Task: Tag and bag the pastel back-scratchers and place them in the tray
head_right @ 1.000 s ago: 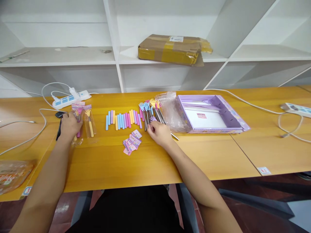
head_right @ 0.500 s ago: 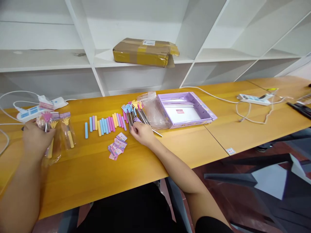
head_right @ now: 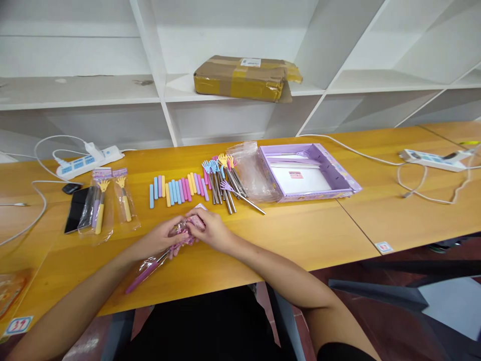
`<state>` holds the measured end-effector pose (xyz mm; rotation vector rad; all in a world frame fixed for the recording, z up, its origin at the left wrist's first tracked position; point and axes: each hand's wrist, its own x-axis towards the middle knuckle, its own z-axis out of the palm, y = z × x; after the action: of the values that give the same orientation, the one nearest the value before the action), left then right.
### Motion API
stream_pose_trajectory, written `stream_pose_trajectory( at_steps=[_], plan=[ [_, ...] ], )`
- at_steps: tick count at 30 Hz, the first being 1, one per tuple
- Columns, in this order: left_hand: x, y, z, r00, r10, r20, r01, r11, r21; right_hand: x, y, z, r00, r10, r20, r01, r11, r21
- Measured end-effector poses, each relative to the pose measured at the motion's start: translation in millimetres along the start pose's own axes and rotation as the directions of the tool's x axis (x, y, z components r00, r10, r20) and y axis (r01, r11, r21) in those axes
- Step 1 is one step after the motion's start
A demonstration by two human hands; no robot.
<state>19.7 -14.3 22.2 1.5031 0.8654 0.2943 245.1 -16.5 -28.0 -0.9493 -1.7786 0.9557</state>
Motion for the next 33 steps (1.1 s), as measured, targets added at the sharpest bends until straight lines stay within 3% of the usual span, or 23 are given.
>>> stream_pose_trajectory(
  at_steps=[4, 9, 12, 14, 16, 19, 25, 29, 33],
  plan=[
    [2, -2, -2.5, 0.999, 0.019, -0.049, -0.020, 0.999, -0.036, 4, 9, -11, 0.995, -0.072, -0.070, 0.063, 0.990, -0.124],
    [-3, 1, -3.3, 0.995, 0.026, -0.099, -0.031, 0.998, -0.047, 6, 14, -27, 1.000, 0.025, 0.004, -0.025, 0.999, 0.040],
    [-2, 2, -3.0, 0.994, 0.037, -0.106, -0.044, 0.997, -0.057, 6, 10, -29, 0.996, 0.006, -0.094, 0.003, 0.995, 0.096],
    [-1, 1, -3.6, 0.992, 0.046, -0.119, -0.053, 0.997, -0.058, 6, 5, -32, 0.986, -0.084, -0.145, 0.085, 0.996, 0.002],
    [-1, -1, -4.5, 0.989, 0.045, -0.139, -0.053, 0.997, -0.047, 7, 0, -37, 0.982, -0.160, -0.103, 0.147, 0.981, -0.127],
    [0, -3, -5.2, 0.989, 0.036, -0.145, -0.038, 0.999, -0.014, 9, -4, -42, 0.988, -0.150, 0.017, 0.151, 0.975, -0.160],
    [-2, 0, -3.9, 0.996, 0.015, -0.085, -0.007, 0.996, 0.088, 13, 0, -37, 0.989, -0.127, 0.070, 0.132, 0.989, -0.060],
    [-4, 6, -9.7, 0.994, 0.037, -0.102, -0.014, 0.977, 0.212, 15, 2, -37, 0.986, -0.165, 0.003, 0.164, 0.979, -0.122],
    [-8, 8, -23.8, 0.998, 0.041, -0.054, -0.022, 0.951, 0.310, 16, 12, -43, 0.990, -0.118, -0.077, 0.097, 0.966, -0.239]
  ],
)
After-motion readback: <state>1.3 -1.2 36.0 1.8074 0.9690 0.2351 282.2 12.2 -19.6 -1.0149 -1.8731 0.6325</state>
